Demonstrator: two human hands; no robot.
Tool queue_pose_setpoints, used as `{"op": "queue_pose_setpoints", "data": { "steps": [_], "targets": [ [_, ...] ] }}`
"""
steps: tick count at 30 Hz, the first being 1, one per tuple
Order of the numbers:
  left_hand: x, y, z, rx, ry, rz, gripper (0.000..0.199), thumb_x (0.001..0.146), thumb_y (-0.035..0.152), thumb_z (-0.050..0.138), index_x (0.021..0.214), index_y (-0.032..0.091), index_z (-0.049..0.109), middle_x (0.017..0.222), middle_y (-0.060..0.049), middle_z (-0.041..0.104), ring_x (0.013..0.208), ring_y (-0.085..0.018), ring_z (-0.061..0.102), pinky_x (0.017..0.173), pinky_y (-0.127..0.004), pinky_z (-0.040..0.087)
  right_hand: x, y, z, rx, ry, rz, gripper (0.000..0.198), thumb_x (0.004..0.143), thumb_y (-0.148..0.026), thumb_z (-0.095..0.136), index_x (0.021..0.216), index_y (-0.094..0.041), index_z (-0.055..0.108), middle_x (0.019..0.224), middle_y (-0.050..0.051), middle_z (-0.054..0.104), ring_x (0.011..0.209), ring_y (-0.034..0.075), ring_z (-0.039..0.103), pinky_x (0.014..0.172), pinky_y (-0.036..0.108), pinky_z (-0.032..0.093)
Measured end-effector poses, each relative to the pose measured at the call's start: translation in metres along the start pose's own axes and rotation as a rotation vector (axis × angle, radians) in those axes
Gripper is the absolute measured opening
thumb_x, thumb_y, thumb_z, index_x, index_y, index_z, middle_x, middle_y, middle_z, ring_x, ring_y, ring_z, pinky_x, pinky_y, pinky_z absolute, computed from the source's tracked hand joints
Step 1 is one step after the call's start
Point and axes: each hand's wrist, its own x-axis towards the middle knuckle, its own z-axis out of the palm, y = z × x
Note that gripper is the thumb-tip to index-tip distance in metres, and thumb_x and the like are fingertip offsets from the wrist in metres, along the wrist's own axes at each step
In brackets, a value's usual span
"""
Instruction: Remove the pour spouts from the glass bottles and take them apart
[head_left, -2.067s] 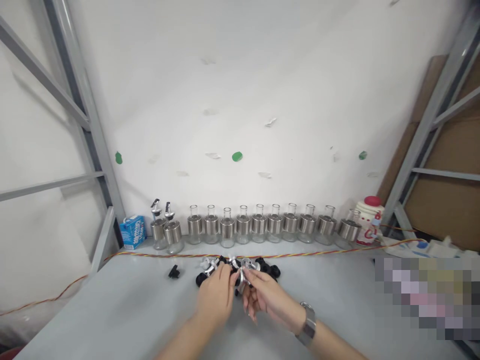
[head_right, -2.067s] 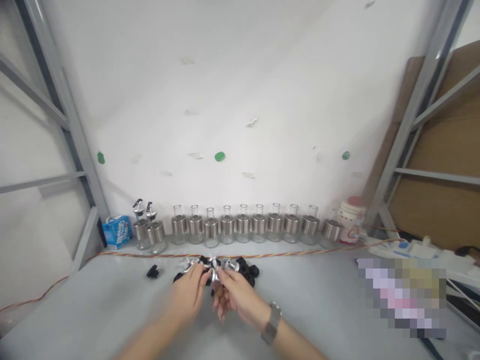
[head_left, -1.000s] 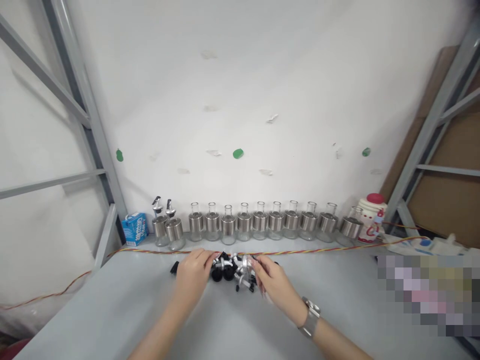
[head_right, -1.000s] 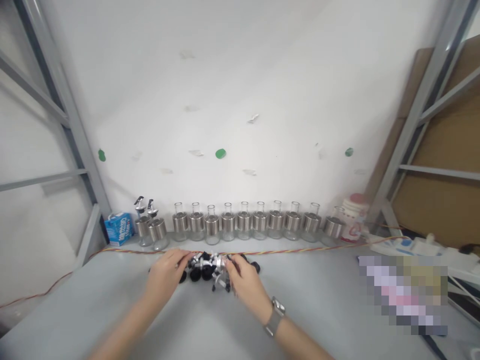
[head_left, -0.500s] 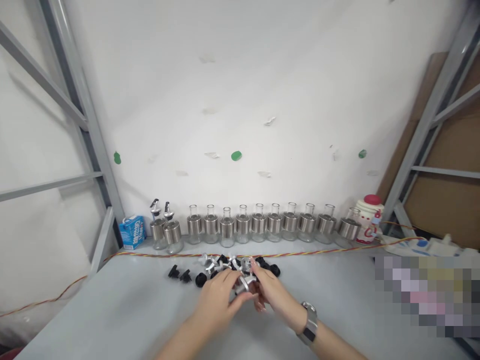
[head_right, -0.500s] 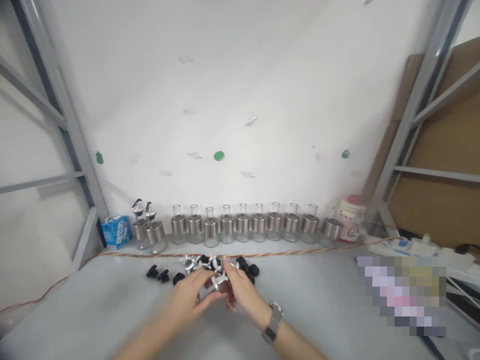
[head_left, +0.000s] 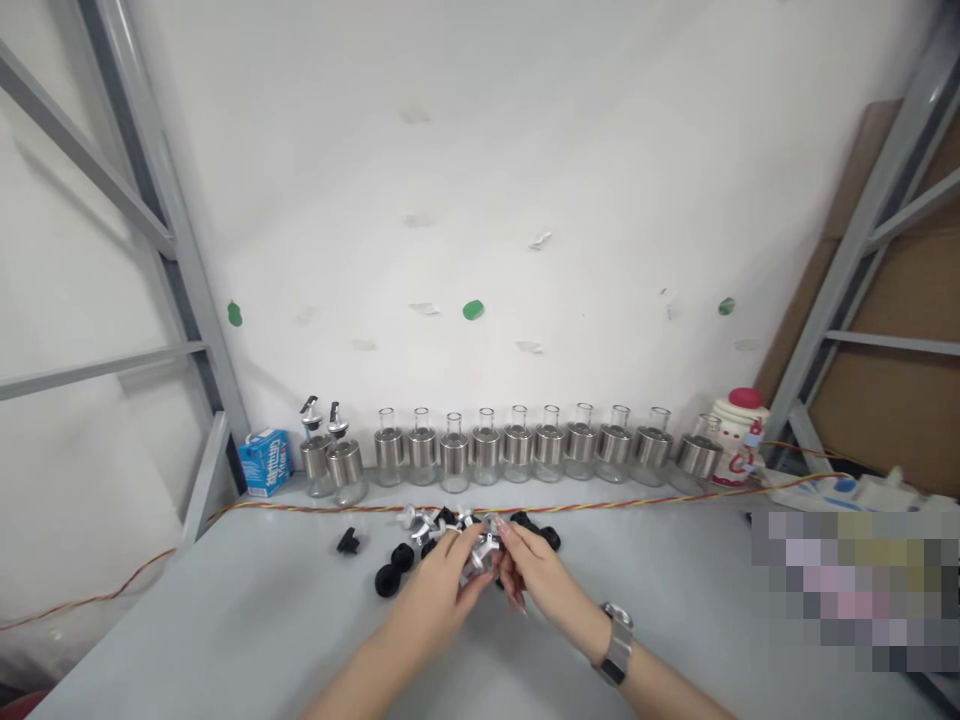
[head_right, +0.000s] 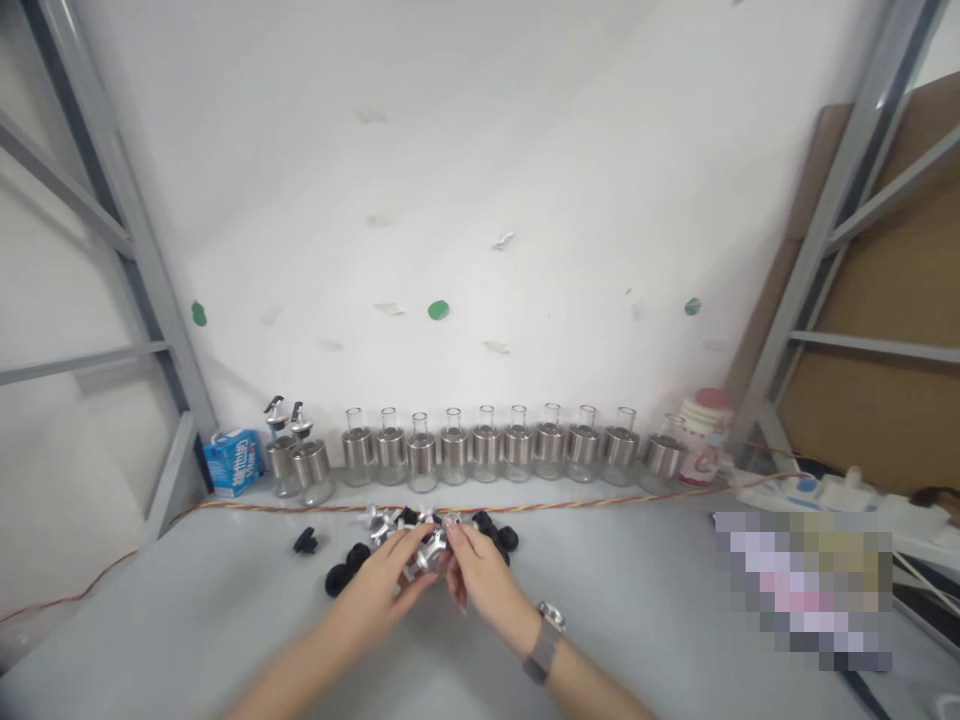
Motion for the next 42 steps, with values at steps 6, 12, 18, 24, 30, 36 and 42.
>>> {"op": "queue_pose_setpoints", "data": {
  "steps": [6,12,18,24,30,36,42],
  "targets": [
    [0.002,-0.006,0.004,0.007,0.056,0.019,0.040,0.080,0.028,0.045,0.119,0.022,0.039,0.112,-0.010,0.053,0.092,-0.020,0.056,0.081,-0.036,0.047,0.000,-0.002,-0.002,0.029,0.123,0.016,0.052,0.072,-0.068,0.033,0.070,-0.017,0.046,0.036,-0.007,0.044,0.028,0.008,0.039,0.028,0.018,0.033],
    [0.004,-0.009,0.004,-0.019,0.131,0.030,0.031,0.081,0.028,0.043,0.110,0.017,0.045,0.099,-0.010,0.055,0.077,-0.015,0.059,0.074,-0.031,0.050,-0.002,-0.015,-0.005,0.028,0.167,0.030,0.057,0.071,-0.071,0.029,0.067,-0.017,0.047,0.034,-0.006,0.042,0.027,0.008,0.039,0.029,0.019,0.033],
    [0.006,-0.007,0.002,-0.192,0.127,-0.021,0.032,0.081,0.025,0.040,0.112,0.020,0.044,0.102,-0.008,0.050,0.071,-0.012,0.057,0.070,-0.028,0.051,-0.002,-0.013,-0.005,-0.011,0.155,0.015,0.054,0.075,-0.067,0.025,0.067,-0.018,0.045,0.037,-0.006,0.041,0.029,0.009,0.039,0.031,0.020,0.034],
    [0.003,0.003,0.002,-0.439,0.027,-0.156,0.034,0.080,0.035,0.044,0.111,0.021,0.046,0.102,-0.007,0.053,0.077,-0.015,0.056,0.065,-0.027,0.050,-0.016,-0.015,-0.003,-0.250,0.085,-0.193,0.037,0.086,-0.049,0.029,0.067,-0.020,0.042,0.049,-0.005,0.042,0.043,0.009,0.041,0.043,0.019,0.035],
    [0.001,0.014,0.001,-0.450,0.002,-0.160,0.027,0.082,0.035,0.042,0.103,0.020,0.047,0.089,-0.004,0.053,0.069,-0.014,0.054,0.062,-0.026,0.047,-0.024,-0.021,0.000,-0.430,0.066,-0.253,0.031,0.088,-0.043,0.032,0.067,-0.021,0.039,0.050,-0.005,0.043,0.046,0.009,0.040,0.046,0.020,0.033],
    [-0.002,0.014,0.001,-0.085,0.027,-0.052,0.028,0.081,0.033,0.043,0.107,0.022,0.047,0.101,-0.007,0.049,0.081,-0.017,0.052,0.073,-0.030,0.043,-0.015,-0.009,0.000,-0.345,0.133,-0.190,0.030,0.086,-0.044,0.033,0.068,-0.021,0.039,0.045,-0.007,0.040,0.042,0.010,0.040,0.043,0.020,0.032],
    [-0.003,0.020,-0.005,-0.004,0.004,-0.040,0.029,0.083,0.041,0.038,0.103,0.021,0.047,0.096,-0.006,0.054,0.083,-0.019,0.053,0.073,-0.030,0.041,-0.013,-0.004,0.002,-0.262,0.191,-0.164,0.029,0.084,-0.045,0.036,0.069,-0.021,0.041,0.049,-0.006,0.041,0.041,0.010,0.038,0.041,0.021,0.031]
  ]
}}
